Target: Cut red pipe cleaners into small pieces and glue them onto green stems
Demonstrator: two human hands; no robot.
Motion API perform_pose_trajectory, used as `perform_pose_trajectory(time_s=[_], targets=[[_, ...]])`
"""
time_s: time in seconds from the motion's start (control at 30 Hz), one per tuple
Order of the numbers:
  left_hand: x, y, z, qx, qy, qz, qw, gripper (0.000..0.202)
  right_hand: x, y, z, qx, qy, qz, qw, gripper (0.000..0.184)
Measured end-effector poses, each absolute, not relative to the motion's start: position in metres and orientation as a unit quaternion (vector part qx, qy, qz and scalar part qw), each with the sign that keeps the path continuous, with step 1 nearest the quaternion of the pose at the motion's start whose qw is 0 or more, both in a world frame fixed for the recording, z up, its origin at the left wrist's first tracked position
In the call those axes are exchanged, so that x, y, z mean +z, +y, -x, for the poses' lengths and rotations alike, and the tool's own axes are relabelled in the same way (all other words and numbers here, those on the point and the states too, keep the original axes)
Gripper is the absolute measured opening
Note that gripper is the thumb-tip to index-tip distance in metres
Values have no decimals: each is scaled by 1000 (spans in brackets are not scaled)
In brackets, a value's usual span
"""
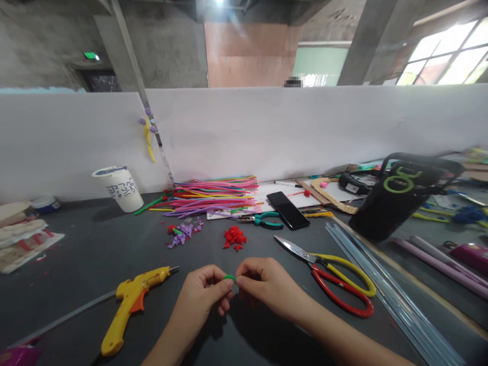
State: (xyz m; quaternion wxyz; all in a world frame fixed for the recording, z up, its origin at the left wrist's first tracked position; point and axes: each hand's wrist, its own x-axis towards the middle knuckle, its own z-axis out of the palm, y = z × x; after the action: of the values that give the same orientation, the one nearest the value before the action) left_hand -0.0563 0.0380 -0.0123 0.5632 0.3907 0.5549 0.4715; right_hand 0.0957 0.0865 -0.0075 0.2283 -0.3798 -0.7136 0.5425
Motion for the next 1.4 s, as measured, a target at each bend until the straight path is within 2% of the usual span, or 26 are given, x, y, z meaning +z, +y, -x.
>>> perform_pose_trajectory(time_s=[0.3,0.5,0.63,0.8,0.97,1.13,1.27,1.33,1.4], targets=[[-13,39,54,473,552,-388,566,22,-7,85,-95,496,-745,386,222,12],[-7,40,61,428,574,-470,516,2,-3,83,-96,419,-801,378,201,11],[-11,40,62,407,596,-498,481,7,-2,80,-96,334,-844,372,194,13],[-12,38,59,425,610,-483,463,11,-2,80,-95,318,-853,367,191,14],[-10,38,58,455,580,-416,532,17,-4,82,-95,346,-841,368,195,14],[-11,39,59,435,547,-408,588,11,-5,84,-95,372,-824,373,210,13],[-10,38,63,478,520,-362,608,7,-2,86,-97,414,-806,359,225,13],[-8,37,64,494,497,-354,620,5,-1,87,-98,404,-818,345,220,14],[-7,35,65,484,471,-352,648,12,-1,87,-100,353,-850,328,211,14]])
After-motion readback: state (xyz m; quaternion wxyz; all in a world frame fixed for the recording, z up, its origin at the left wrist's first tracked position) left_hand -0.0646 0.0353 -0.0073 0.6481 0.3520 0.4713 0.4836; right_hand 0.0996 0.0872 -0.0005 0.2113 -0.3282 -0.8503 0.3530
